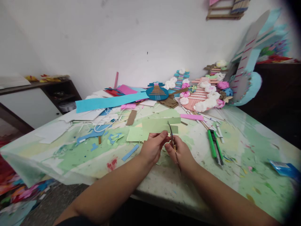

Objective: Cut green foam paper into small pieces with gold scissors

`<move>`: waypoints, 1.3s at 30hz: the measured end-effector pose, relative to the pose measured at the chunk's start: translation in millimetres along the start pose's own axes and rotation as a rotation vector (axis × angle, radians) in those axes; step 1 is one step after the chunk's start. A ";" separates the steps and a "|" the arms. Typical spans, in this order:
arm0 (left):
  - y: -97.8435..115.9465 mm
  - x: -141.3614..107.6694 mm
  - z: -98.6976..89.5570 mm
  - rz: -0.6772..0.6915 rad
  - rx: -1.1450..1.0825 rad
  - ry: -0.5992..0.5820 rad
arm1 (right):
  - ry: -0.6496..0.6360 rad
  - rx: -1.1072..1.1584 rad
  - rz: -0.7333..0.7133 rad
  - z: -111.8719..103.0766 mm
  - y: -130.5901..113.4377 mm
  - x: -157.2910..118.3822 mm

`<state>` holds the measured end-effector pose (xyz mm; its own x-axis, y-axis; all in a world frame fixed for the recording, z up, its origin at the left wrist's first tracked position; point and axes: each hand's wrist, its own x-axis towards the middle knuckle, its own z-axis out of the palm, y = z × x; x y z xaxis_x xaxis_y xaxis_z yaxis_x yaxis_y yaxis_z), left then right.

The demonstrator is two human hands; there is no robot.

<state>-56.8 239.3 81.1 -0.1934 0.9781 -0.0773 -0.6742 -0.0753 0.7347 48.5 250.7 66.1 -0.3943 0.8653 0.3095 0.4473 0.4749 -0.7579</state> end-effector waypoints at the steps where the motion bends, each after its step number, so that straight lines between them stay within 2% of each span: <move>1: -0.8 -0.1 -0.2 0.009 -0.004 0.002 | -0.004 -0.006 0.006 0.3 -0.4 0.0; 9: -1.7 -2.1 1.1 0.015 -0.046 0.018 | -0.004 0.026 -0.035 3.5 1.8 -1.4; 15: -0.4 -3.1 2.2 0.010 -0.021 -0.036 | 0.009 0.071 -0.059 4.4 2.5 -2.2; 21: -2.4 -2.9 1.7 0.007 -0.027 -0.011 | 0.015 0.113 -0.044 4.3 1.8 -2.9; 28: -1.0 -3.2 1.7 -0.006 -0.010 -0.074 | 0.037 0.144 -0.032 5.2 0.7 -3.8; 35: 0.1 -3.5 1.4 -0.003 -0.011 -0.096 | 0.051 0.109 -0.007 5.9 1.3 -3.6; 39: 2.4 -4.0 1.6 0.003 -0.032 -0.070 | 0.064 0.050 -0.001 5.4 0.9 -3.1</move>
<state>-56.4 235.6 84.3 -0.1459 0.9889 -0.0269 -0.6962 -0.0833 0.7130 45.8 247.6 61.3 -0.3419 0.8742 0.3448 0.4055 0.4682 -0.7851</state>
